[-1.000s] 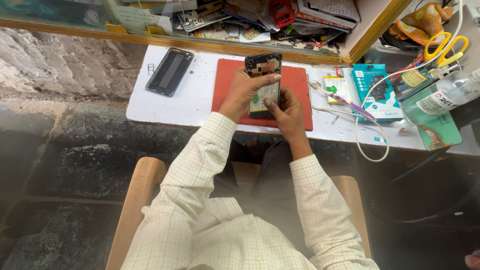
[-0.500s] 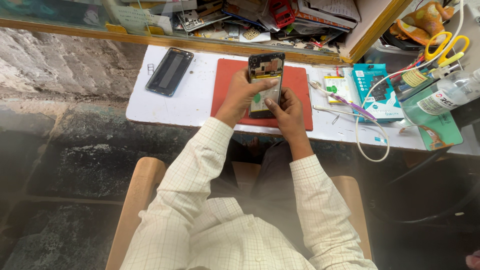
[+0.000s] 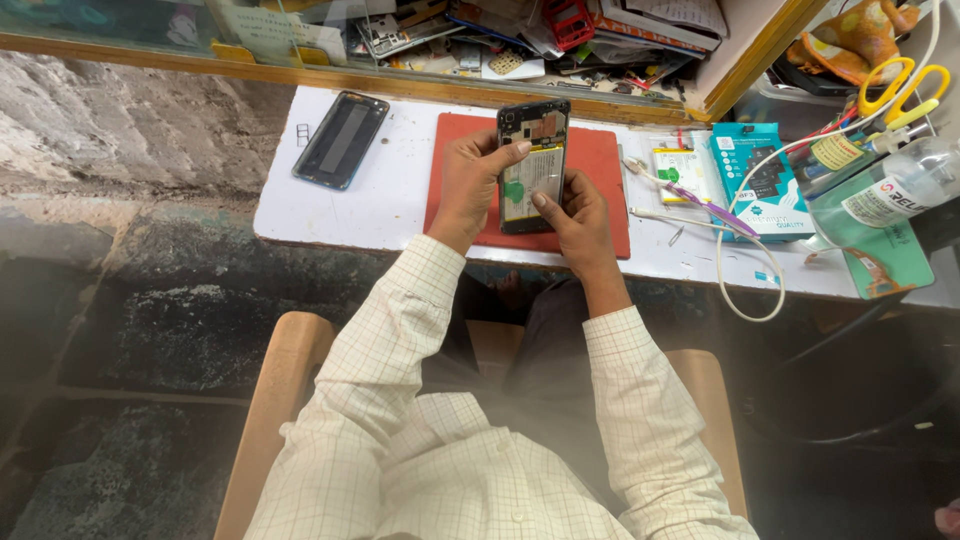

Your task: The person removes the back cover of a smartphone, disconnects the battery, and uses a screwdriver to adjust internal components. They then reconnect the battery and place the back cover aside.

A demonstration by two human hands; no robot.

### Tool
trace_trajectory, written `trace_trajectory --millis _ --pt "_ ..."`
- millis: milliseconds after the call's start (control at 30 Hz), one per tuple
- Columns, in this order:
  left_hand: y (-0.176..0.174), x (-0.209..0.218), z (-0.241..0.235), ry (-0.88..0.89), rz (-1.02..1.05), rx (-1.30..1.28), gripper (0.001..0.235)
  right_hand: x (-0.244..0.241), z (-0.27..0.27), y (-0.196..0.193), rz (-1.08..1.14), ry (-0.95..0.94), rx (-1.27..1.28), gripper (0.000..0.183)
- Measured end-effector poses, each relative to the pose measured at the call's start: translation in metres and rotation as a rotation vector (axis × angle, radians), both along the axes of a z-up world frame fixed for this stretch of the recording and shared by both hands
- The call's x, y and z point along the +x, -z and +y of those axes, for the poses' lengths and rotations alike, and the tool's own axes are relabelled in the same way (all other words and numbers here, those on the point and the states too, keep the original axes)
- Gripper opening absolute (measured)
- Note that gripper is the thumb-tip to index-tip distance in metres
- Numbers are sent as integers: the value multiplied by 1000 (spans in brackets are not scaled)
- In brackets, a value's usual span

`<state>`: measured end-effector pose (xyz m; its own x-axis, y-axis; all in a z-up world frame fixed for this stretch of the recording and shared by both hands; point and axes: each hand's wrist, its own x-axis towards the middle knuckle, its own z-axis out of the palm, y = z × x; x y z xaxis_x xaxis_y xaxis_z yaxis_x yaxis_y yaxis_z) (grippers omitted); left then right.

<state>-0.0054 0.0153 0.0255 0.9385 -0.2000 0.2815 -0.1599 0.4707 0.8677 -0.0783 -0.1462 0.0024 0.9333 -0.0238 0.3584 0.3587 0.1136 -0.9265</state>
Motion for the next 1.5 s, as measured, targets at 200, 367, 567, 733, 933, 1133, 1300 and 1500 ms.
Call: trace_trajectory --millis 200,367,567,733,933,1133,1300,1500 --pt "2 -6 9 -39 -35 100 18 11 -7 4 38 -33 -2 39" --pt "10 -12 34 70 -173 173 40 29 -41 -9 227 -163 -32 50" --pt "11 -29 74 -210 -305 829 74 50 -69 -35 416 -220 -387 51" --pt "9 -30 81 -212 -489 953 85 67 -62 -48 475 -283 -626 50" --pt "16 -18 81 -156 -507 1025 84 70 -58 -48 406 -231 -654 48" --pt "23 -19 74 -245 -618 1129 78 50 -48 -42 143 -32 -783 37" --pt "21 -28 68 -289 -582 1232 71 25 -32 -34 6 94 -683 32" --pt "19 -36 66 -323 -582 1244 69 14 -20 -22 -215 336 -766 33"
